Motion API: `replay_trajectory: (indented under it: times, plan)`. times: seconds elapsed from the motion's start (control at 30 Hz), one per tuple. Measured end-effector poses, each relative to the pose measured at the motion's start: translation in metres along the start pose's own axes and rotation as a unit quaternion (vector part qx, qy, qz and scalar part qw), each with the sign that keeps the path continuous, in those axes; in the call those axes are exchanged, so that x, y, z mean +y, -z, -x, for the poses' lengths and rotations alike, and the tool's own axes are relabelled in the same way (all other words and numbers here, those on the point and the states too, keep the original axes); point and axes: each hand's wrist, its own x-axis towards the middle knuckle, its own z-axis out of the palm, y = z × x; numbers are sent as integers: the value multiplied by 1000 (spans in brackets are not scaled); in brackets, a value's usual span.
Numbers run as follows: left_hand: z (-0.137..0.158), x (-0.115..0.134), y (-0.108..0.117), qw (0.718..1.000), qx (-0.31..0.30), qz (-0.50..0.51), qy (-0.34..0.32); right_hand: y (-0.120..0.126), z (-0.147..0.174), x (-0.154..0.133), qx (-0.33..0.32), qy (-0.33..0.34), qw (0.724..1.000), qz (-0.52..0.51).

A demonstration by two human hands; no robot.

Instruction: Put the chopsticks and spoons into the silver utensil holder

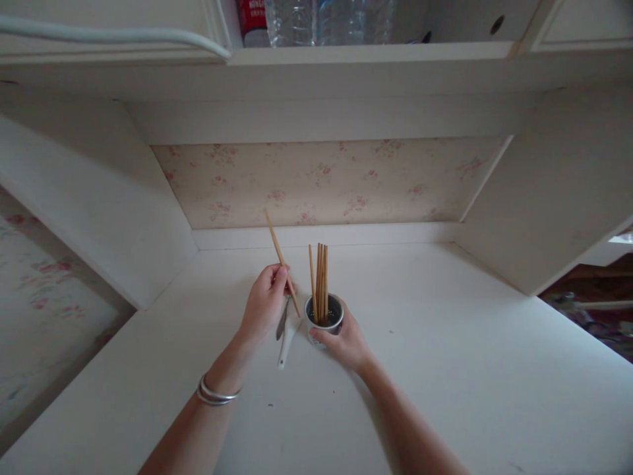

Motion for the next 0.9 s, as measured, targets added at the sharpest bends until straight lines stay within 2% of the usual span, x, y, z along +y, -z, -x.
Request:
replay_trajectory:
  times: [0.2, 0.4, 0.57, 0.9]
  plan:
    - [-8, -11, -8, 986, 5, -149, -72, 0, 0, 1, 0, 0, 1000, -12]
    - [4, -23, -12, 954, -25, -286, -81, 0, -1, 0, -2, 4, 1000, -3]
    - [12, -29, -18, 951, -75, -283, -96, -2, -1, 2, -2, 6, 1000, -13]
    - [18, -38, -24, 964, -94, -232, -83, 0, -1, 2, -6, 17, 1000, -12]
